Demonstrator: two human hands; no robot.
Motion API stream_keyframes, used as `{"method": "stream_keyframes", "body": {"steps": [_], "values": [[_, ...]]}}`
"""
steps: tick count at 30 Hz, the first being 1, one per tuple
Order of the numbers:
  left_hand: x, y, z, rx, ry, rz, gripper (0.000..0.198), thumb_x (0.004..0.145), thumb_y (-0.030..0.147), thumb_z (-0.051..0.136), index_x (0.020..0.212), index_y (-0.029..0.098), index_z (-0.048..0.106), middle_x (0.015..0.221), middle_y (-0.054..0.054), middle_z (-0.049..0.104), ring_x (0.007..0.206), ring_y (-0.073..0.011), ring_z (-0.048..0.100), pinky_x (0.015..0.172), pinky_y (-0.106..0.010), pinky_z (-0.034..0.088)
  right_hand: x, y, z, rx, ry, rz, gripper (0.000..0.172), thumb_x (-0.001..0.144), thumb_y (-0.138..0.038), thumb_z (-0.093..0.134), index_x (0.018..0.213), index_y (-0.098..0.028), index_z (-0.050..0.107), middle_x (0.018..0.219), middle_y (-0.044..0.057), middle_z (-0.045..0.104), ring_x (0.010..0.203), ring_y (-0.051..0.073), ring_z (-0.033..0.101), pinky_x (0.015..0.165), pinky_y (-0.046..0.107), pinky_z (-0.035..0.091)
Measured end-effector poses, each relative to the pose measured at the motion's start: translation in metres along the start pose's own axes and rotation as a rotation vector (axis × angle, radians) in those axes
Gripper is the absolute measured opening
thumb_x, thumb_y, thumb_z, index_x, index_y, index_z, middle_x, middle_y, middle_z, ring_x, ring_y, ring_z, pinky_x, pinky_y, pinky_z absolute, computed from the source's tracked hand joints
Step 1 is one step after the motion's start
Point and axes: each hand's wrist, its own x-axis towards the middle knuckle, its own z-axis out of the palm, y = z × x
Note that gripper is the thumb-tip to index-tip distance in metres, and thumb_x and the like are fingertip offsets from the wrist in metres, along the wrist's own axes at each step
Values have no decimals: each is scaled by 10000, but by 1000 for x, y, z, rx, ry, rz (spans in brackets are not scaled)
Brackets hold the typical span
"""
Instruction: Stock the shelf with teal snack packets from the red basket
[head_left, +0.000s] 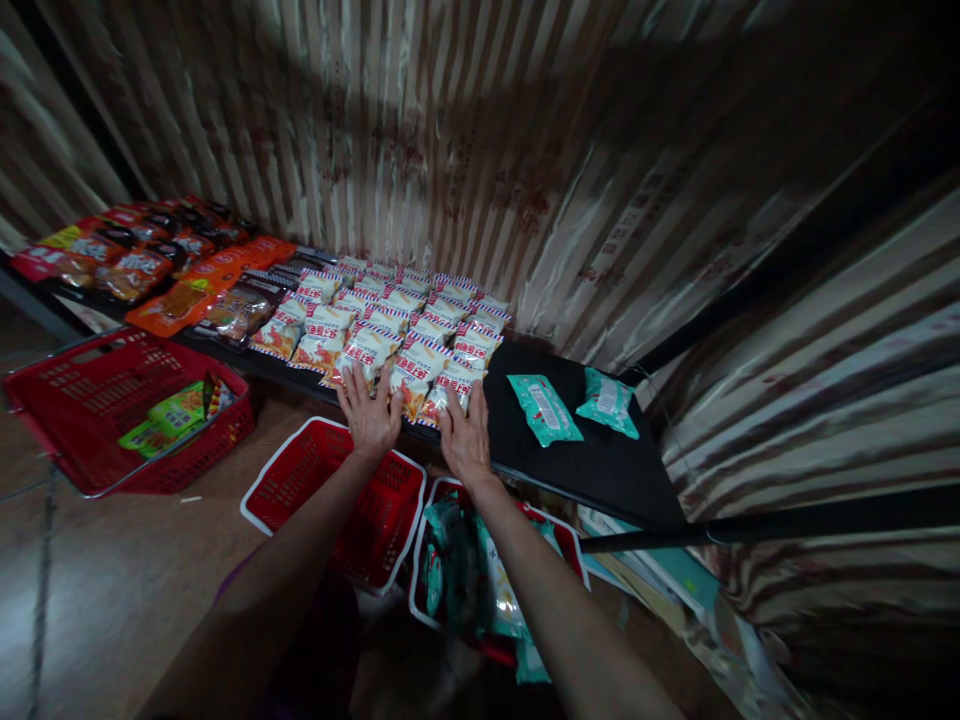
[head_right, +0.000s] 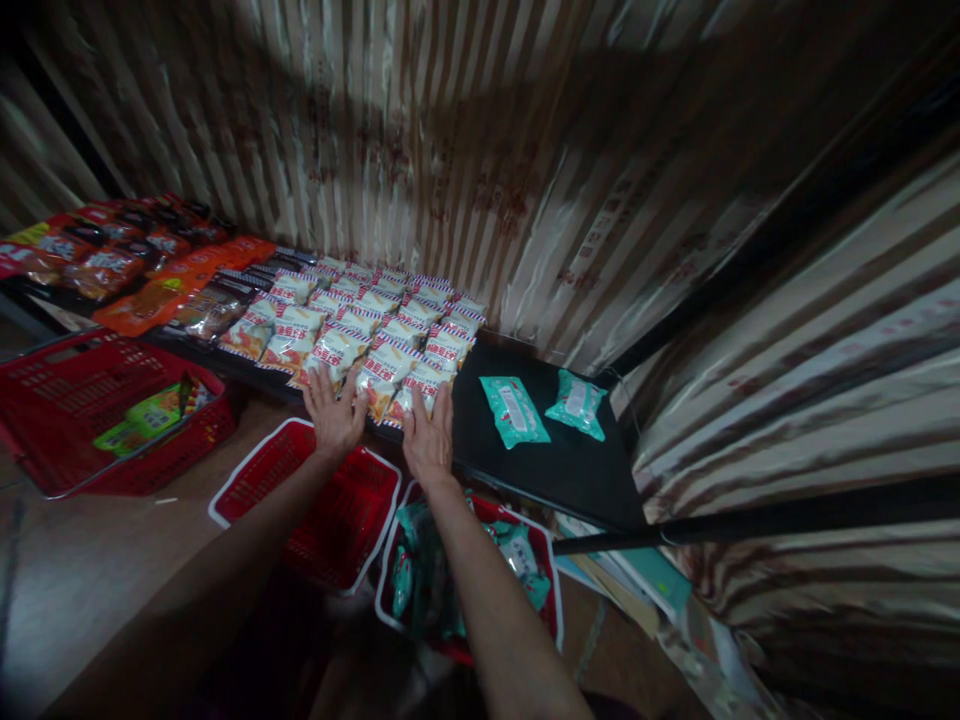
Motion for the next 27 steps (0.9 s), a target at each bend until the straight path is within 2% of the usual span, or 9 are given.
{"method": "stream_keyframes", "body": {"steps": [7, 13, 17, 23, 27], "values": [[1, 1, -2, -3, 3, -2, 487, 884, 390, 445, 1346, 234, 462, 1555, -115, 63, 1421, -340, 15, 1107, -576, 110, 1, -1, -1, -20, -20, 12, 456, 938, -319, 337, 1382, -233, 399, 1563, 82, 24, 1416, 290, 100, 1101, 469, 257], [1, 7, -3, -38, 34, 16, 524, 889, 384, 433, 1366, 168, 426, 1547, -151, 83, 1424, -322, 5, 1115, -568, 91, -3, -2, -4, -47, -2, 3, 465, 935, -311, 347, 1394, -244, 377, 1567, 45, 13, 1421, 292, 59, 1109, 467, 253], [1, 15, -3, -96, 64, 60, 540, 890, 366, 434, 1381, 143, 394, 1544, -165, 92, 1425, -315, -5, 1120, -563, 81, -11, 4, -12, -32, 21, -19, 464, 933, -307, 350, 1389, -228, 388, 1567, 63, 0, 1422, 302, 51, 1112, 481, 250], [-9, 49, -3, -249, 51, 256, 465, 891, 258, 418, 1339, 136, 434, 1529, -165, 177, 1428, -290, 34, 1124, -547, 131, -20, 21, -33, -36, 53, -39, 480, 924, -269, 352, 1403, -230, 353, 1561, 64, 71, 1428, 258, 70, 1112, 485, 261], [-29, 82, -1, -400, -29, 507, 416, 884, 163, 371, 1285, 134, 481, 1466, -160, 343, 1422, -263, 126, 1110, -518, 245, -31, 36, -49, -42, 91, -33, 474, 916, -259, 359, 1380, -165, 385, 1551, 104, 120, 1424, 254, 102, 1115, 481, 261]]}}
